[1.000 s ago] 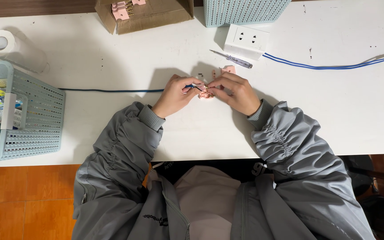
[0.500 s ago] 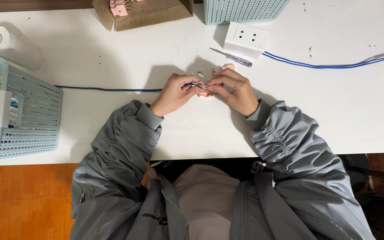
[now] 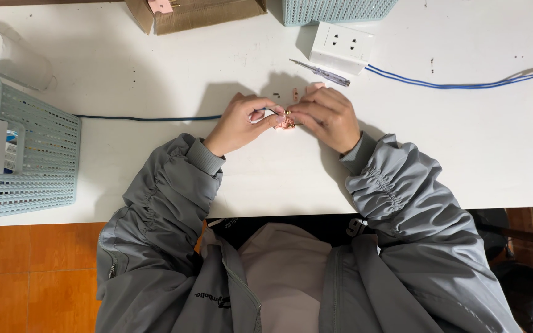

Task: Assembling an electrical plug by connecting wires to terminals using a screwdriver

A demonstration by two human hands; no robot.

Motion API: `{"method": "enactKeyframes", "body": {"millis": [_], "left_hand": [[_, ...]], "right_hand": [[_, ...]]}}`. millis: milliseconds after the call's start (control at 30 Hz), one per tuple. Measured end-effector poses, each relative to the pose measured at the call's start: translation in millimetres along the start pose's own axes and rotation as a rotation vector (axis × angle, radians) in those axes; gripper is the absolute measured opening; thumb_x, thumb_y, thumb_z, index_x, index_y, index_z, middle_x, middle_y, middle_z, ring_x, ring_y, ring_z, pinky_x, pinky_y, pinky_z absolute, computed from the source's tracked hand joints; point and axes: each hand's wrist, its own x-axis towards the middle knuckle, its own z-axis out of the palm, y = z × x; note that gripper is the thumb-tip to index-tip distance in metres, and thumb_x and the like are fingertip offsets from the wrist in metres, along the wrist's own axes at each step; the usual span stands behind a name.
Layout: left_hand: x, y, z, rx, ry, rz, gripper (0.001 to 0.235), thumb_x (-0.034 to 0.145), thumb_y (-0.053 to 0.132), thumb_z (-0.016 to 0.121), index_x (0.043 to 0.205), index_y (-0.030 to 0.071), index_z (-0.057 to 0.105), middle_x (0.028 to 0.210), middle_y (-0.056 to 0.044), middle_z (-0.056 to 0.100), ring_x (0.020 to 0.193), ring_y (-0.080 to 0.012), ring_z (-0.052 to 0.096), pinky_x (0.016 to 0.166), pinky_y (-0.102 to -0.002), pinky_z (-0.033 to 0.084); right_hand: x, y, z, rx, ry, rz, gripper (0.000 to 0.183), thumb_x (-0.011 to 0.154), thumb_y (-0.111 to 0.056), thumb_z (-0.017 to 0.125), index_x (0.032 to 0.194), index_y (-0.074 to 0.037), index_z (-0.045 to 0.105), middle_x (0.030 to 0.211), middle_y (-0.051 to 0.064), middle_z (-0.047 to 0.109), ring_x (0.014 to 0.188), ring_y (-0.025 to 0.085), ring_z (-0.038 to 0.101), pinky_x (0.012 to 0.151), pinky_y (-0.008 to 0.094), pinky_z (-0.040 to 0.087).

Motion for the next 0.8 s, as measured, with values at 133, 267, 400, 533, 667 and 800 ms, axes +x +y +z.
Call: {"method": "enactKeyframes", "body": {"millis": [133,267,400,533,667,800], "left_hand": [[5,21,-20,0.086,-0.012,0.005,0.036,0.097,0.032,0.1,0.123,0.014,0.084,0.067,0.0,0.045,0.067,-0.0216,0.061,0.085,-0.035,0.047],[5,13,-27,0.141,-0.049,0.013,0.014,0.117,0.03,0.074,0.117,0.016,0.07,0.075,0.001,0.054,0.077,-0.0224,0.063,0.087,-0.038,0.041],[3,9,-24,0.173,-0.048,0.027,0.015,0.122,0.022,0.065,0.108,0.019,0.067,0.078,0.001,0.063,0.079,-0.0214,0.064,0.089,-0.035,0.04],[1,10,-19,0.169,-0.021,0.048,0.017,0.12,0.02,0.069,0.103,0.02,0.068,0.081,0.002,0.071,0.076,-0.0193,0.062,0.088,-0.034,0.041],[2,12,-17,0.172,-0.022,0.067,0.018,0.118,0.016,0.07,0.1,0.016,0.068,0.076,-0.001,0.068,0.076,-0.02,0.062,0.09,-0.036,0.041],[3,17,-17,0.167,-0.027,0.078,0.017,0.117,0.014,0.072,0.1,0.016,0.071,0.075,0.0,0.068,0.076,-0.0198,0.062,0.09,-0.036,0.041]], "right_hand": [[-9,21,-2,-0.002,0.032,-0.001,0.008,0.106,-0.009,0.093,0.108,-0.002,0.091,0.095,0.015,0.08,0.091,0.037,0.078,0.081,0.046,0.063],[-6,21,-6,0.071,0.04,0.013,0.006,0.106,-0.004,0.093,0.11,-0.001,0.09,0.093,0.015,0.079,0.086,0.035,0.077,0.081,0.046,0.061],[-3,17,-7,0.097,0.04,0.025,0.006,0.106,-0.002,0.093,0.11,0.0,0.09,0.092,0.015,0.077,0.083,0.034,0.075,0.081,0.046,0.061],[-3,14,-8,0.058,0.028,0.013,0.006,0.105,-0.003,0.094,0.11,-0.001,0.09,0.091,0.015,0.077,0.081,0.035,0.074,0.078,0.047,0.06],[-2,14,-8,0.006,0.02,-0.024,0.005,0.106,-0.004,0.094,0.108,-0.001,0.091,0.089,0.015,0.073,0.078,0.035,0.073,0.077,0.046,0.059],[-2,14,-9,-0.025,0.004,-0.048,0.004,0.107,-0.005,0.094,0.109,-0.002,0.091,0.088,0.013,0.071,0.078,0.034,0.071,0.076,0.046,0.058]]}}
